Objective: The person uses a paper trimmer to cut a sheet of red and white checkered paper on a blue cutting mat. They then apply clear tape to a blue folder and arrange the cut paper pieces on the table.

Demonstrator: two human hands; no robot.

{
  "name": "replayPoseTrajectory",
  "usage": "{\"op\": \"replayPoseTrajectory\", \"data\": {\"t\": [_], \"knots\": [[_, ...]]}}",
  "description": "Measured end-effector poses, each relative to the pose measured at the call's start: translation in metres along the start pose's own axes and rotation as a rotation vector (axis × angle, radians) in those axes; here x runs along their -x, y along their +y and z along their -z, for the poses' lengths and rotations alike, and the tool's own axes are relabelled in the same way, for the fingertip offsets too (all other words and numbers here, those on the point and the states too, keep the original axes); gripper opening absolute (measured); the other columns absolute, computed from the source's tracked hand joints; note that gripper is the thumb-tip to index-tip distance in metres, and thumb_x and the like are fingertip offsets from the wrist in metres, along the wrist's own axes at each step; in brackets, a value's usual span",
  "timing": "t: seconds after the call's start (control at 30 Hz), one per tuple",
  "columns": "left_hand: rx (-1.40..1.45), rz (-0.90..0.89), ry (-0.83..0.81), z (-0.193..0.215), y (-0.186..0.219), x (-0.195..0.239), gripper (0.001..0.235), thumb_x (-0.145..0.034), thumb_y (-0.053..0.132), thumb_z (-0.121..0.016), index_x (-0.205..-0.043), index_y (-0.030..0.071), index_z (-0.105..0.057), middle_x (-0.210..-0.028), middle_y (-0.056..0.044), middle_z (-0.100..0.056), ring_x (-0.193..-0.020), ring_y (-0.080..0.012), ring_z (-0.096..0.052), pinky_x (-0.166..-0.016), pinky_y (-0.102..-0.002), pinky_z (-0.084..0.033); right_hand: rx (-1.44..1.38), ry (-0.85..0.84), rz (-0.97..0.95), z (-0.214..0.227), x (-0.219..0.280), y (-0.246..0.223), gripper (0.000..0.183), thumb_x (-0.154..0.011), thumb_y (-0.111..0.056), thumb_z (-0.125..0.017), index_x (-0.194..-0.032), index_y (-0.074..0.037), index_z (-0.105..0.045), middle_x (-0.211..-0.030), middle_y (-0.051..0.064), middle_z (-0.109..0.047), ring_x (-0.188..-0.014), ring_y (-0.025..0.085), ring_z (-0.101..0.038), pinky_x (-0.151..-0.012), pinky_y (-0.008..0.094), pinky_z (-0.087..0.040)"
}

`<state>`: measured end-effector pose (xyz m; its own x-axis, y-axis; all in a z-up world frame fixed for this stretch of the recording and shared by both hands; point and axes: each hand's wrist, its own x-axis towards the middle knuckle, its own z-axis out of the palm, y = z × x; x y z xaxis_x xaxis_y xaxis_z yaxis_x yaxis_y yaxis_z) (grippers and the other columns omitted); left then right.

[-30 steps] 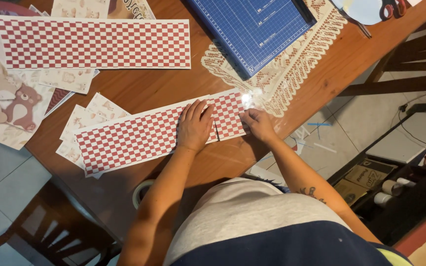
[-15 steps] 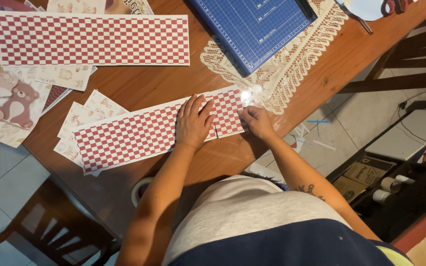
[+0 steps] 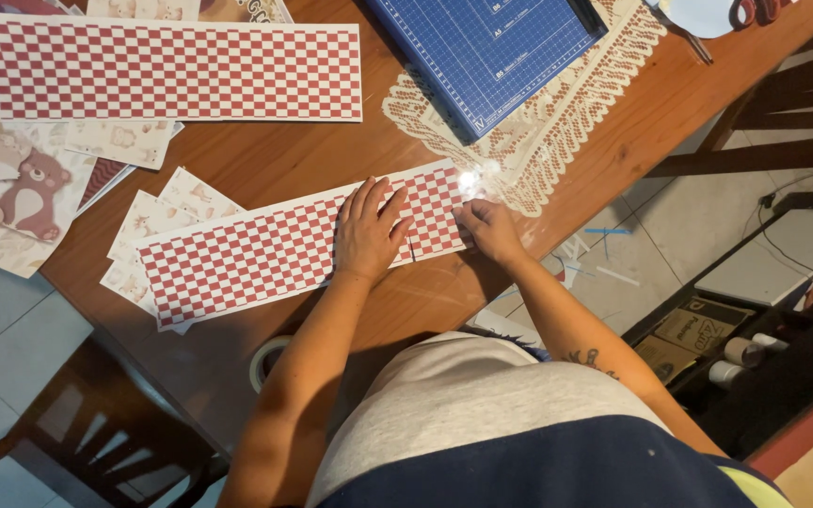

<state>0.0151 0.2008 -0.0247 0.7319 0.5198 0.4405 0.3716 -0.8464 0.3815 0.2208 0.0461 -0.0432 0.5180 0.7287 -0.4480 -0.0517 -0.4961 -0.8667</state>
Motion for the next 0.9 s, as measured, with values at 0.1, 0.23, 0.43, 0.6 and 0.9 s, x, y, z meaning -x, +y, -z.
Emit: {"op": "replayPoseTrajectory", "data": {"t": [0.1,0.23,0.43,0.6,0.9], "knots": [[-0.003,-0.003,0.013,0.000,0.000,0.000,0.047,-0.098,0.046,-0.065,-0.139,0.021,-0.063,-0.139,-0.012,-0.057,-0.139,-0.0338,-0.050,-0.116,-0.051,-0.039,0.006,0.003,-0.009,0.000,-0.001,-0.001,0.026,-0.100,-0.023,-0.070,-0.079,-0.007,-0.070,-0.051,0.013,-0.061,-0.041,0.020,-0.062,-0.035,0.027,-0.049],[0.001,-0.010,0.022,0.004,0.000,-0.001,0.049,-0.096,0.047,-0.068,-0.137,0.021,-0.064,-0.139,-0.012,-0.057,-0.138,-0.0351,-0.050,-0.115,-0.051,-0.039,0.003,0.005,-0.009,-0.001,0.002,-0.006,0.026,-0.099,-0.023,-0.070,-0.080,-0.006,-0.070,-0.052,0.014,-0.061,-0.042,0.019,-0.062,-0.036,0.027,-0.050],[0.004,-0.013,0.024,0.000,-0.001,0.001,0.051,-0.096,0.049,-0.068,-0.138,0.020,-0.064,-0.140,-0.013,-0.056,-0.138,-0.0357,-0.050,-0.115,-0.052,-0.039,0.033,0.006,-0.044,-0.001,0.002,-0.011,0.026,-0.099,-0.025,-0.070,-0.081,-0.007,-0.071,-0.053,0.013,-0.062,-0.044,0.019,-0.063,-0.037,0.027,-0.053],[0.009,-0.012,0.029,0.001,-0.001,0.000,0.051,-0.095,0.047,-0.070,-0.137,0.020,-0.064,-0.140,-0.013,-0.056,-0.138,-0.0354,-0.050,-0.115,-0.051,-0.039,0.025,0.002,-0.041,-0.001,0.006,-0.016,0.027,-0.100,-0.024,-0.070,-0.080,-0.007,-0.070,-0.053,0.013,-0.062,-0.043,0.019,-0.063,-0.037,0.027,-0.052],[0.016,-0.005,0.035,0.000,-0.002,0.000,0.050,-0.094,0.047,-0.071,-0.135,0.019,-0.066,-0.139,-0.013,-0.057,-0.138,-0.0353,-0.050,-0.114,-0.051,-0.040,0.044,-0.006,-0.052,-0.002,0.002,-0.012,0.028,-0.100,-0.026,-0.070,-0.079,-0.008,-0.069,-0.052,0.012,-0.061,-0.043,0.019,-0.063,-0.037,0.026,-0.053]]}}
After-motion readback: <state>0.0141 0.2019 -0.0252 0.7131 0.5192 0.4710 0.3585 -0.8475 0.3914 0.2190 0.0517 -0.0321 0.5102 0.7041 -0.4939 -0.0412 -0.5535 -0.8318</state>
